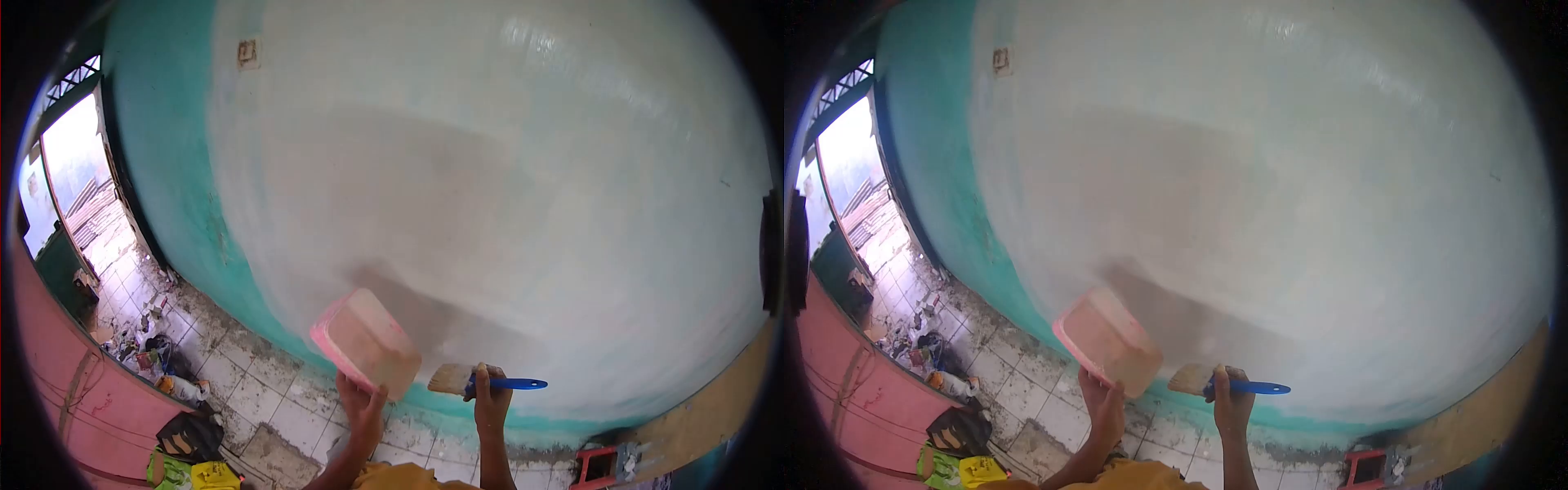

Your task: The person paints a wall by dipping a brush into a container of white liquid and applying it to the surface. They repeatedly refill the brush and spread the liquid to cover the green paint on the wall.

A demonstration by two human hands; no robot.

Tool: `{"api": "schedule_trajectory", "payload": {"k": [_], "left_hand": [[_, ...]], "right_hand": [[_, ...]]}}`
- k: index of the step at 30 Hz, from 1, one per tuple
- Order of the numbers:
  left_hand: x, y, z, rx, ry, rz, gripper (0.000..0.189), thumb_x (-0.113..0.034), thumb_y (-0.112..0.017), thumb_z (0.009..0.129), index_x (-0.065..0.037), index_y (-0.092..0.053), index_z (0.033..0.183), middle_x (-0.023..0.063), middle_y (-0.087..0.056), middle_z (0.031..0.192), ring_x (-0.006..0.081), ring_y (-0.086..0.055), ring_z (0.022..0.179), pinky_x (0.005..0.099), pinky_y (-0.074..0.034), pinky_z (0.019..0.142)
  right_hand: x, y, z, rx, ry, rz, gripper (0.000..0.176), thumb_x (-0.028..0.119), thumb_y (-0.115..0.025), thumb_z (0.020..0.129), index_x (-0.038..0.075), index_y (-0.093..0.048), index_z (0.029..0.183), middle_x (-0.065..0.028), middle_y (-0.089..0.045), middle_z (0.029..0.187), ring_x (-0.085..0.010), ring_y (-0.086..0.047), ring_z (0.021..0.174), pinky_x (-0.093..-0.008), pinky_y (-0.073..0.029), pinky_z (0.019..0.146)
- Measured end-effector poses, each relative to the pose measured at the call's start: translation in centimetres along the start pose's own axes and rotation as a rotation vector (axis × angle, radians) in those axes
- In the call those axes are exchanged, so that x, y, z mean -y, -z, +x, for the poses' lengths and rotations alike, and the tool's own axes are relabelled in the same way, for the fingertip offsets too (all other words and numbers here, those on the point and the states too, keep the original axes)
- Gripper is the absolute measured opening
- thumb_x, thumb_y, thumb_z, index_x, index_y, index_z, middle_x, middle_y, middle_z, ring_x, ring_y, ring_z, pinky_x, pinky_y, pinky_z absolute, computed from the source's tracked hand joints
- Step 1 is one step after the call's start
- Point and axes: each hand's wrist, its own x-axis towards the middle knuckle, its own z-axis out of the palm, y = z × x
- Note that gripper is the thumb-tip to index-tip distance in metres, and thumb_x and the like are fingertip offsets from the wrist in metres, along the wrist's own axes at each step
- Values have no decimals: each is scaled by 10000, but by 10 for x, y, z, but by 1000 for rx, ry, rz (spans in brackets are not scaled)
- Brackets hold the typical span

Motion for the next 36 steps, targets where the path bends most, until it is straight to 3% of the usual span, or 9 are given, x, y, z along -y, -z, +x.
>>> {"api": "schedule_trajectory", "payload": {"k": [7, 14, 17, 20, 22, 27, 29, 33, 36], "left_hand": [[-9, 9, 18, 2, 47, -101, 828, -92, -660, 838, -98, -104, 1451, 97, -369, 1328, 202, -428, 1206, 342, -439, 915], [-39, 30, 67, 92, 48, -101, 794, -51, -637, 848, -103, -123, 1450, 97, -375, 1335, 196, -447, 1164, 330, -447, 873], [-58, 41, 89, 86, 72, -174, 820, -17, -688, 787, -55, -172, 1423, 103, -361, 1334, 219, -389, 1233, 381, -350, 1031], [-66, 58, 111, 119, 34, -171, 825, -32, -694, 791, -54, -167, 1424, 108, -360, 1336, 225, -382, 1245, 392, -350, 1032], [-67, 71, 124, 99, 68, 32, 868, -125, -694, 854, -128, -112, 1499, 107, -290, 1480, 267, -311, 1340, 466, -283, 1089], [-65, 80, 143, 136, 93, 0, 874, -131, -680, 866, -88, -73, 1493, 135, -292, 1469, 280, -318, 1333, 456, -324, 1059], [-61, 83, 151, 126, 124, -13, 880, -129, -683, 864, -89, -69, 1493, 141, -286, 1471, 280, -323, 1329, 456, -343, 1046], [-71, 73, 157, 167, 144, -10, 886, -122, -689, 864, -84, -65, 1492, 148, -258, 1482, 285, -324, 1330, 464, -354, 1040], [-59, 67, 157, 160, 175, -75, 881, -126, -686, 869, -75, -63, 1491, 149, -254, 1482, 290, -325, 1331, 464, -330, 1058]], "right_hand": [[45, -15, 39, 187, 85, 161, 259, 222, -682, 892, 63, -520, 1017, -34, -568, 893, -94, -567, 695, -239, -497, 543], [156, -92, 93, 303, 748, -237, 310, 43, -696, 837, 16, -521, 1090, -65, -575, 982, -128, -580, 839, -266, -497, 717], [212, -129, 126, 191, 1056, -530, 470, 68, -712, 802, -6, -545, 1235, -91, -645, 922, -148, -617, 796, -268, -498, 677], [295, -170, 162, -20, 1542, -865, 247, 127, -734, 802, 58, -686, 1034, -131, -669, 936, -264, -647, 784, -309, -526, 684], [350, -199, 189, -292, 1767, -1043, 214, 193, -734, 801, 86, -710, 984, -95, -666, 900, -280, -641, 792, -340, -526, 697], [438, -227, 252, -489, 1913, -1232, 167, 193, -642, 847, 109, -717, 971, -60, -679, 912, -262, -623, 836, -368, -518, 729], [428, -221, 255, -459, 1851, -1348, 179, 202, -617, 852, 115, -720, 971, -61, -687, 926, -262, -622, 850, -381, -518, 734], [372, -218, 217, -105, 1375, -1518, 147, 229, -701, 824, 128, -741, 922, -73, -710, 885, -269, -646, 798, -365, -526, 758], [387, -208, 225, -43, 1335, -1483, 225, 313, -683, 830, 161, -739, 986, -89, -702, 886, -272, -638, 790, -370, -513, 742]]}}
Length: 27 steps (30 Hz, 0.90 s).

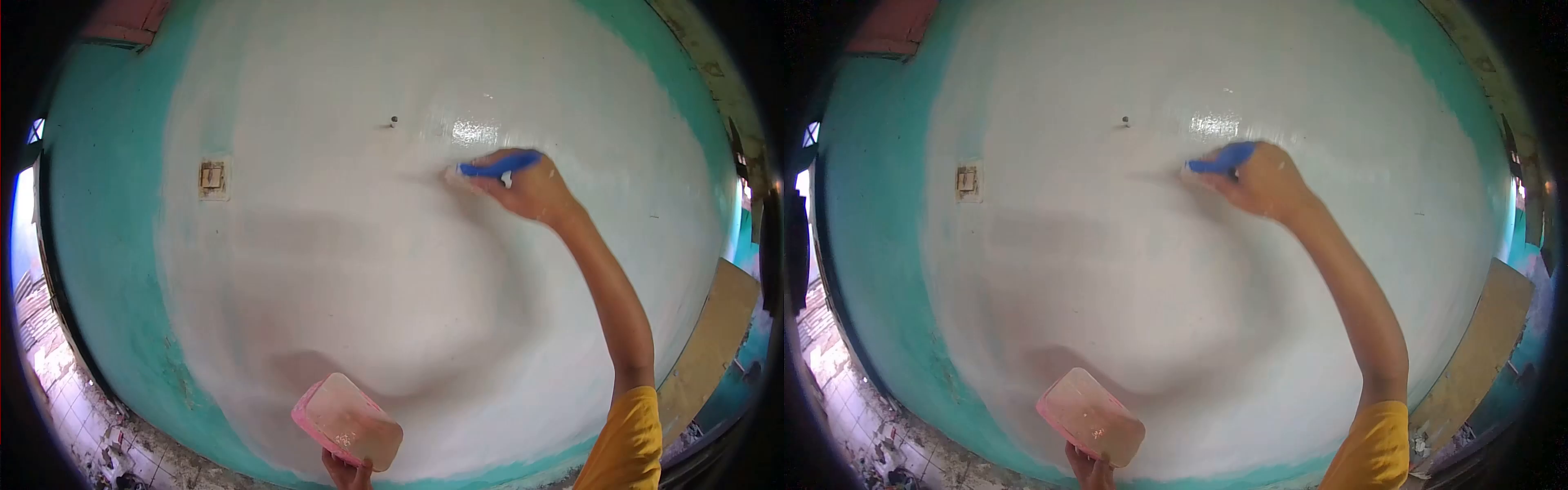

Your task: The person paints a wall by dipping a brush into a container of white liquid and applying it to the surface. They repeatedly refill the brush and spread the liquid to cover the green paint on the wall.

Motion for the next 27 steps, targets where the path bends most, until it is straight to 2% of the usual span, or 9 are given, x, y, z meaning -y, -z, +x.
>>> {"api": "schedule_trajectory", "payload": {"k": [3, 10, 12, 14, 17, 19, 22, 24, 27], "left_hand": [[5, -11, 3, -3, -11, -20, 872, -125, -678, 875, -74, -62, 1490, 146, -259, 1479, 289, -327, 1329, 455, -311, 1071], [12, -25, 7, 46, -33, -61, 847, -108, -659, 885, -80, -67, 1490, 135, -257, 1484, 268, -307, 1346, 436, -311, 1070], [17, -21, 11, 45, -48, -42, 852, -112, -664, 881, -85, -69, 1491, 137, -260, 1483, 272, -314, 1344, 437, -317, 1071], [20, -20, 16, 49, -65, -34, 858, -116, -670, 878, -90, -71, 1492, 139, -264, 1481, 277, -321, 1342, 438, -322, 1071], [16, -19, 21, 14, -71, -34, 885, -143, -692, 866, -99, -70, 1493, 139, -282, 1471, 290, -342, 1332, 450, -342, 1066], [15, -18, 22, -22, -15, -6, 926, -180, -718, 851, -95, -59, 1496, 140, -290, 1467, 299, -349, 1330, 468, -352, 1066], [6, -28, 20, -8, -9, -33, 942, -198, -729, 841, -86, -59, 1494, 142, -294, 1464, 315, -351, 1328, 478, -352, 1066], [7, -31, 21, 3, -19, -30, 942, -202, -730, 840, -81, -63, 1493, 143, -294, 1465, 319, -349, 1329, 482, -350, 1068], [5, -38, 21, 9, -43, -26, 937, -204, -730, 838, -75, -71, 1491, 147, -293, 1464, 324, -344, 1332, 483, -347, 1070]], "right_hand": [[-28, 22, 49, 27, -142, -8, 285, 385, -649, 842, 205, -738, 1044, -110, -699, 890, -268, -639, 759, -379, -509, 737], [-88, 55, 143, -360, -189, -260, 393, 503, -609, 861, 153, -730, 993, -91, -699, 859, -287, -659, 767, -387, -517, 750], [-86, 45, 131, -489, 7, -283, 387, 493, -604, 867, 146, -721, 994, -76, -699, 896, -290, -655, 811, -390, -521, 762], [-57, 23, 90, -454, 47, -300, 350, 461, -607, 868, 162, -708, 1019, -53, -698, 952, -280, -642, 863, -392, -524, 767], [-21, -17, 13, -242, 248, -276, 191, 227, -652, 822, 153, -697, 993, -60, -685, 902, -253, -626, 833, -363, -530, 718], [3, -18, -21, -65, 217, -142, 190, 205, -659, 827, 163, -702, 1007, -50, -684, 890, -251, -625, 820, -373, -528, 710], [2, -5, -20, -47, 186, 11, 199, 258, -645, 857, 168, -714, 1020, -57, -680, 871, -263, -627, 792, -384, -518, 701], [-18, 15, 10, 84, -16, 57, 240, 322, -637, 874, 166, -723, 1035, -71, -681, 841, -264, -628, 760, -381, -508, 704], [-60, 40, 67, -285, 50, 26, 298, 388, -631, 880, 157, -724, 1043, -80, -710, 895, -248, -636, 716, -354, -510, 703]]}}
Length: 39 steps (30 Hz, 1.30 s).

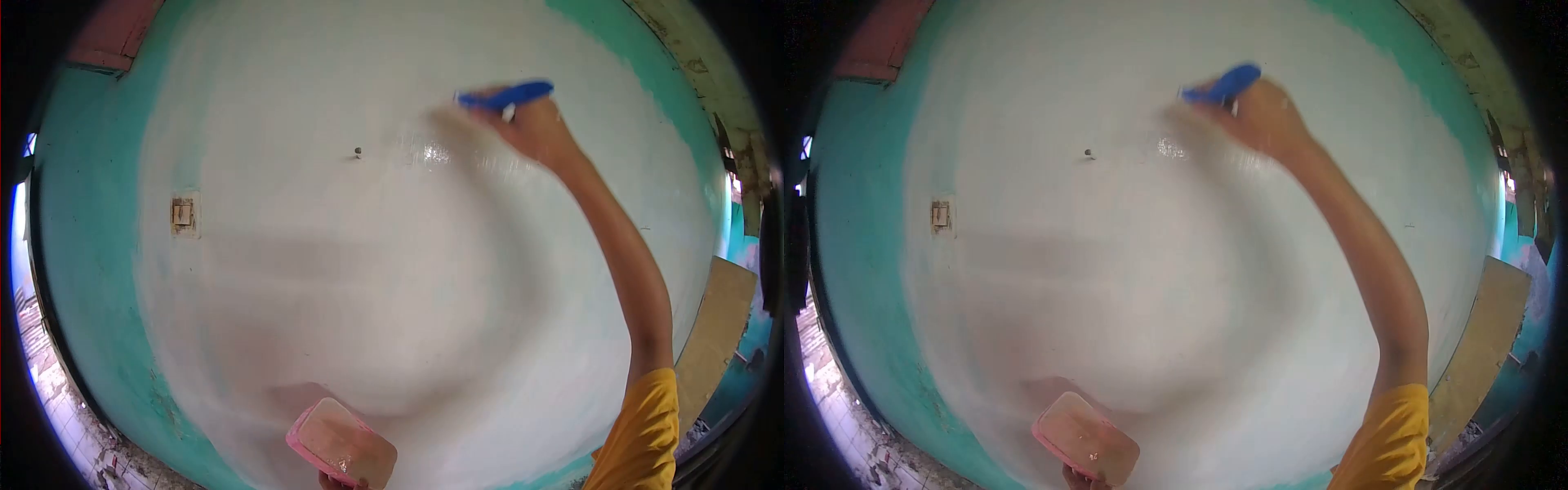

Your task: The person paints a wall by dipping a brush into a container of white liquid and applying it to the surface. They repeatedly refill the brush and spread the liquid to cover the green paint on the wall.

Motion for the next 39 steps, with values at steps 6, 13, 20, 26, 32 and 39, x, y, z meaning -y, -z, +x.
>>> {"api": "schedule_trajectory", "payload": {"k": [6, 13, 20, 26, 32, 39], "left_hand": [[-2, -8, 0, -39, -12, 10, 937, -205, -731, 835, -60, -73, 1487, 159, -295, 1459, 323, -342, 1332, 476, -346, 1065], [-1, -14, -2, -30, 0, -9, 941, -208, -741, 826, -56, -84, 1482, 145, -313, 1441, 306, -366, 1311, 460, -370, 1040], [9, -8, -5, -41, 34, -7, 930, -186, -745, 820, -61, -99, 1477, 141, -315, 1433, 293, -342, 1318, 455, -382, 1027], [17, 11, -2, -31, 22, 7, 910, -145, -728, 830, -69, -96, 1481, 139, -295, 1445, 295, -335, 1319, 460, -354, 1037], [-1, 27, -2, 10, 31, 4, 899, -127, -700, 850, -74, -73, 1492, 143, -307, 1449, 302, -345, 1316, 467, -341, 1049], [4, 71, 7, -5, 76, 83, 887, -113, -699, 849, -108, -88, 1492, 135, -298, 1478, 302, -324, 1346, 486, -352, 1057]], "right_hand": [[-39, -18, 12, -188, 128, -327, 282, 377, -598, 886, 169, -706, 1043, -70, -692, 881, -276, -630, 790, -387, -523, 708], [72, -33, -142, 381, 288, -119, 365, 134, -671, 698, 161, -679, 1062, -26, -680, 936, -239, -619, 824, -353, -532, 681], [17, -19, -32, 227, -88, -119, 369, 496, -577, 883, 179, -735, 987, -105, -680, 786, -308, -641, 728, -404, -507, 675], [8, -26, 29, -135, -52, -215, 326, 429, -566, 905, 163, -722, 1013, -75, -691, 828, -279, -644, 766, -388, -517, 675], [96, -73, -104, 147, 388, -254, 272, 155, -609, 782, 142, -644, 1051, -38, -620, 881, -233, -617, 839, -348, -530, 622], [107, -60, -95, 547, -49, 32, 365, 481, -572, 888, 200, -701, 1081, -94, -683, 1011, -306, -629, 914, -415, -513, 812]]}}
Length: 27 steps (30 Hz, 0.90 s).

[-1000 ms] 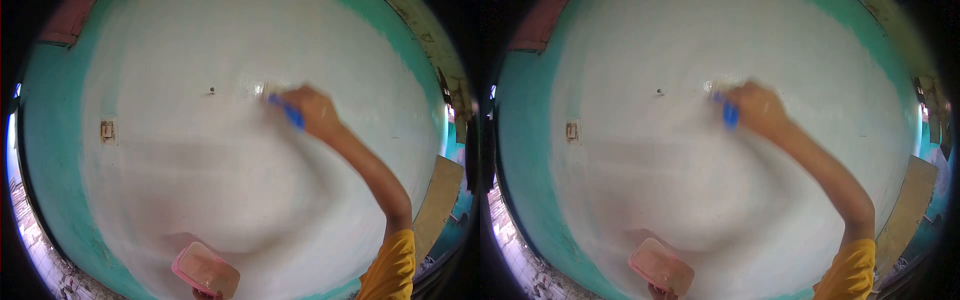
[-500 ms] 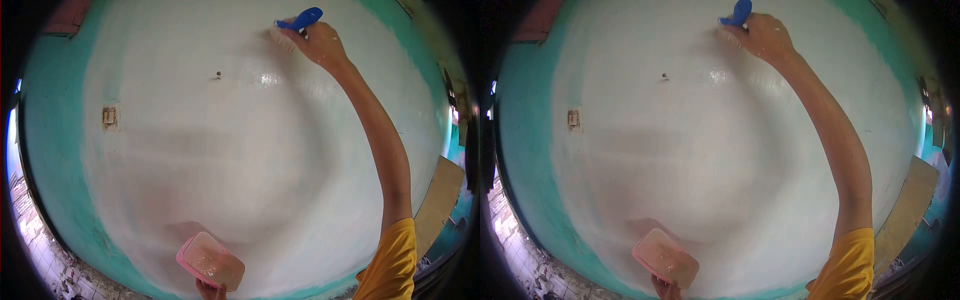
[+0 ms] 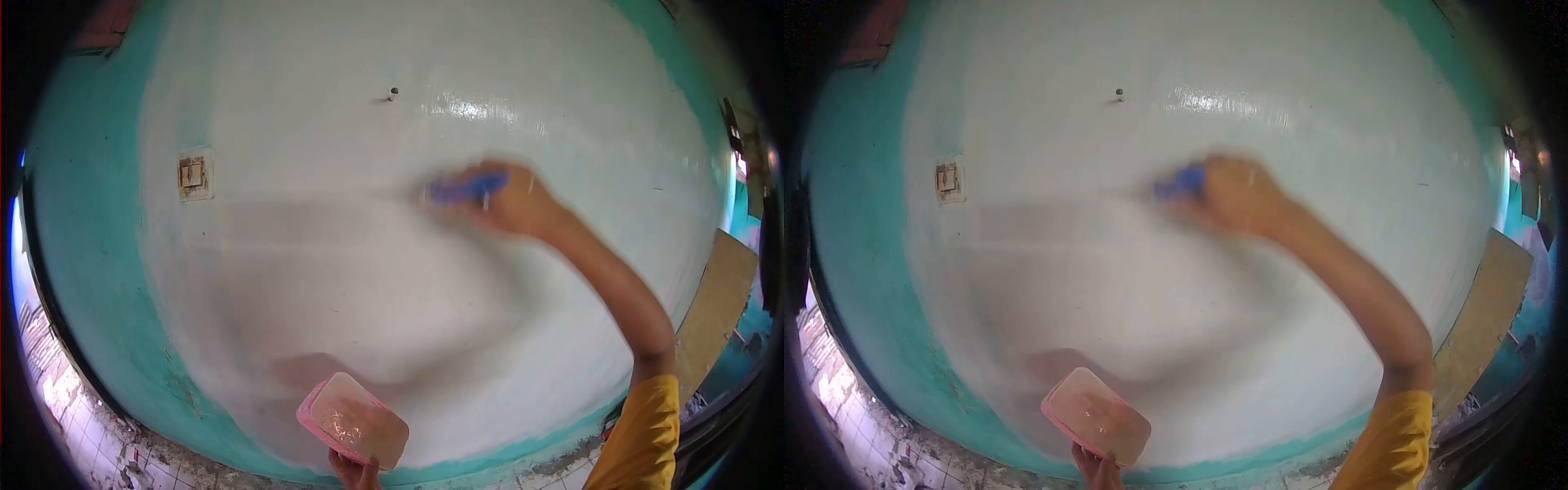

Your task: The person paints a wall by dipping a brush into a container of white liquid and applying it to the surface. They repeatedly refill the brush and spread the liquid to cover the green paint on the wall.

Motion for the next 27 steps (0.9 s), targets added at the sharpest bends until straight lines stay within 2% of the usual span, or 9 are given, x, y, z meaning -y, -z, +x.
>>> {"api": "schedule_trajectory", "payload": {"k": [5, 8, 9, 12, 18, 22, 24, 25, 27], "left_hand": [[2, 26, -10, 11, 20, 7, 893, -104, -707, 843, -107, -92, 1489, 132, -290, 1490, 296, -335, 1343, 482, -356, 1048], [-1, 37, -13, 2, 96, -10, 902, -98, -710, 841, -116, -87, 1494, 135, -274, 1497, 289, -319, 1352, 472, -339, 1057], [-8, 39, -17, 10, 105, -10, 900, -96, -699, 848, -121, -76, 1497, 134, -265, 1500, 287, -309, 1357, 469, -324, 1065], [-17, 45, -22, 34, 110, 7, 896, -102, -679, 863, -131, -52, 1502, 130, -245, 1508, 285, -286, 1368, 467, -295, 1082], [-30, 54, -27, 55, 104, -22, 897, -123, -673, 864, -130, -41, 1500, 120, -238, 1509, 283, -270, 1372, 468, -277, 1090], [-35, 51, -33, 40, 112, -44, 860, -108, -659, 867, -119, -68, 1491, 118, -261, 1492, 280, -288, 1356, 461, -284, 1082], [-29, 57, -34, 63, 82, -25, 836, -105, -651, 873, -114, -84, 1486, 116, -265, 1489, 280, -292, 1352, 457, -283, 1080], [-25, 60, -34, 85, 55, -11, 812, -102, -644, 879, -110, -100, 1482, 115, -268, 1486, 281, -297, 1348, 453, -282, 1078], [-22, 61, -35, 77, 68, 10, 796, -101, -642, 881, -104, -115, 1477, 116, -267, 1485, 281, -295, 1348, 446, -279, 1078]], "right_hand": [[-54, 89, 98, -567, -170, -324, 388, 484, -612, 875, 194, -701, 1118, -91, -700, 898, -254, -645, 776, -356, -512, 712], [-46, 81, 100, -563, -327, -392, 346, 426, -633, 880, 177, -700, 1111, -72, -700, 916, -252, -646, 827, -358, -511, 730], [-45, 56, 86, -736, -47, -289, 298, 368, -636, 889, 139, -703, 1067, -51, -696, 940, -244, -638, 881, -356, -512, 761], [12, -6, 20, -389, -16, -378, 278, 109, -640, 793, 140, -678, 1067, -54, -678, 1021, -250, -620, 900, -348, -532, 750], [74, -44, -46, 11, 83, 13, 199, 241, -615, 860, 187, -697, 1033, -31, -687, 966, -250, -627, 877, -379, -542, 720], [18, 9, 30, -89, -273, -90, 447, 558, -602, 837, 134, -723, 913, -130, -676, 761, -321, -641, 724, -429, -514, 693], [-10, 28, 65, -478, -104, -226, 465, 541, -577, 867, 97, -706, 821, -147, -665, 708, -324, -649, 706, -427, -512, 670], [-14, 44, 78, -377, -268, -323, 306, 409, -633, 879, 213, -709, 1102, -66, -691, 863, -238, -633, 757, -342, -512, 708], [-9, 56, 85, -565, -263, -317, 288, 380, -635, 884, 195, -704, 1093, -59, -693, 901, -259, -624, 749, -355, -514, 706]]}}
